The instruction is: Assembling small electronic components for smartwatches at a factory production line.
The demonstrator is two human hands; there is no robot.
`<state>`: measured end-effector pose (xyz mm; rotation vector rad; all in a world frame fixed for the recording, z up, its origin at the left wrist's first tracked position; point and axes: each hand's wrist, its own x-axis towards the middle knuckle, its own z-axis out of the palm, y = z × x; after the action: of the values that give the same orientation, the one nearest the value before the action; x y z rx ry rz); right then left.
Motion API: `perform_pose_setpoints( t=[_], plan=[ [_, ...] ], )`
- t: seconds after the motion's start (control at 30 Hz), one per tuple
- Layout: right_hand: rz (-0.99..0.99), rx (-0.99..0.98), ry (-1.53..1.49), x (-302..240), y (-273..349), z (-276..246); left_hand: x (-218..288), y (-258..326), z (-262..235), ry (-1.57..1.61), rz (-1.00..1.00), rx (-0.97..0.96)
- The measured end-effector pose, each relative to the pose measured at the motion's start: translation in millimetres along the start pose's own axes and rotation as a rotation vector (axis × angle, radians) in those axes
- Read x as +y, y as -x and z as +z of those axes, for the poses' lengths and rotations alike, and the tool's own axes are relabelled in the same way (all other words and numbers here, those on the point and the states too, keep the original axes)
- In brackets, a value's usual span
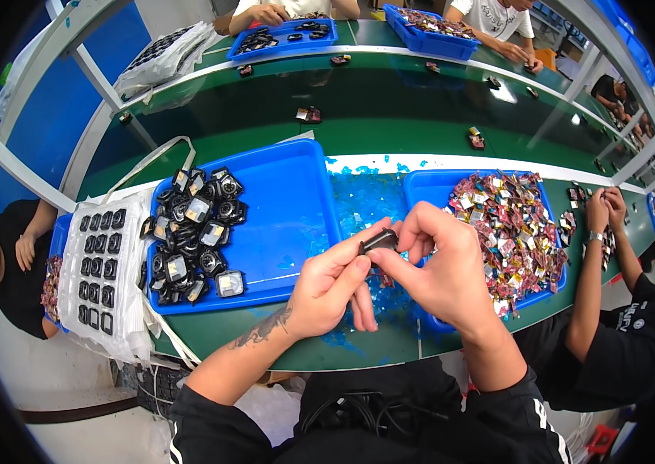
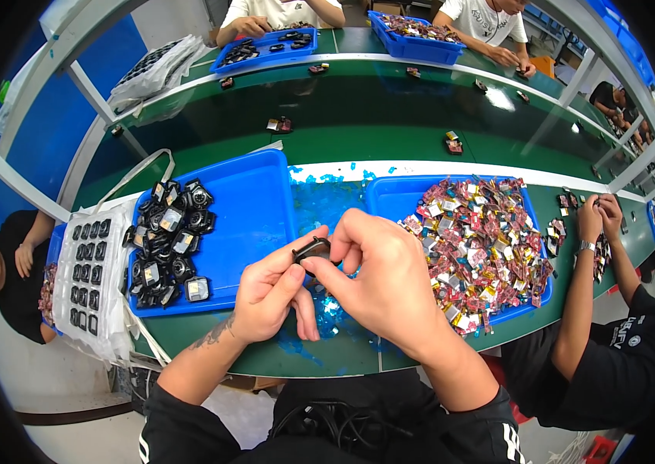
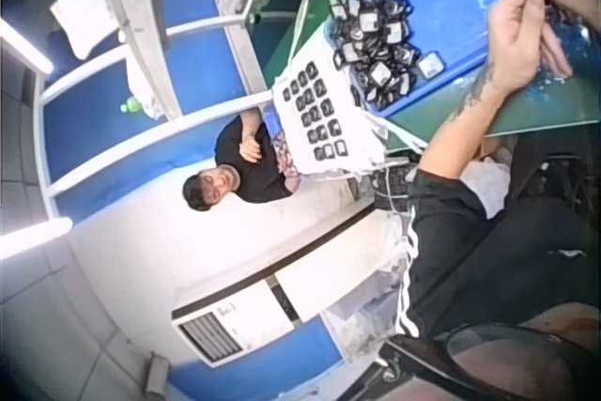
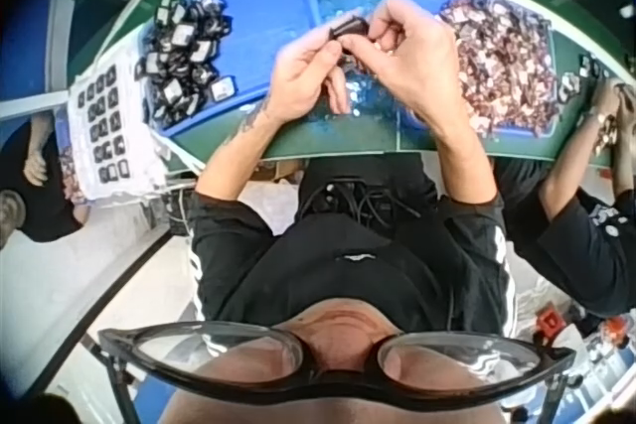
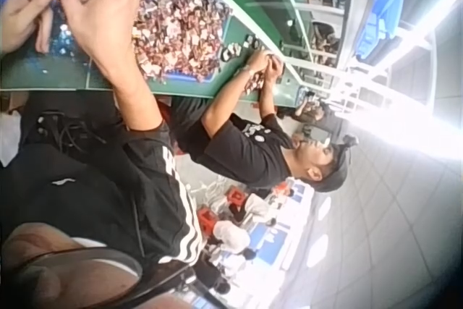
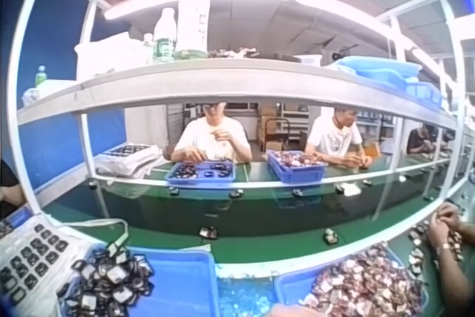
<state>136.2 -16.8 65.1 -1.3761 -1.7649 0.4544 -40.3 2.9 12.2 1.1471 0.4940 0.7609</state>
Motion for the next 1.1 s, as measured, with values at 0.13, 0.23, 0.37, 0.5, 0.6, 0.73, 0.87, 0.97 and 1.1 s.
perform_pose_setpoints(
  t=[0.13,0.23,0.37,0.5,0.6,0.73,0.87,0.97,1.1],
  plan=[
    [0.026,0.027,-0.156,3,4,5,-4,2,0,-0.056,0.021,-0.022],
    [0.039,0.010,-0.201,9,6,7,1,2,8,-0.096,0.025,0.019],
    [0.072,0.009,-0.197,11,7,11,-5,0,3,-0.104,0.113,0.107],
    [0.139,0.051,-0.322,6,27,8,0,-9,9,-0.004,0.281,0.316],
    [0.043,0.031,-0.218,4,38,19,-2,-10,14,0.054,0.241,0.299],
    [0.184,0.127,-0.473,9,36,26,0,-3,7,0.064,0.201,0.229],
    [0.273,0.041,-0.772,11,34,12,9,2,-2,-0.446,0.331,0.136],
    [0.346,-0.026,-0.903,17,35,3,19,4,8,-0.691,0.355,0.128],
    [0.333,-0.117,-0.990,19,34,1,6,-4,-1,-1.072,0.715,0.184]
  ],
)
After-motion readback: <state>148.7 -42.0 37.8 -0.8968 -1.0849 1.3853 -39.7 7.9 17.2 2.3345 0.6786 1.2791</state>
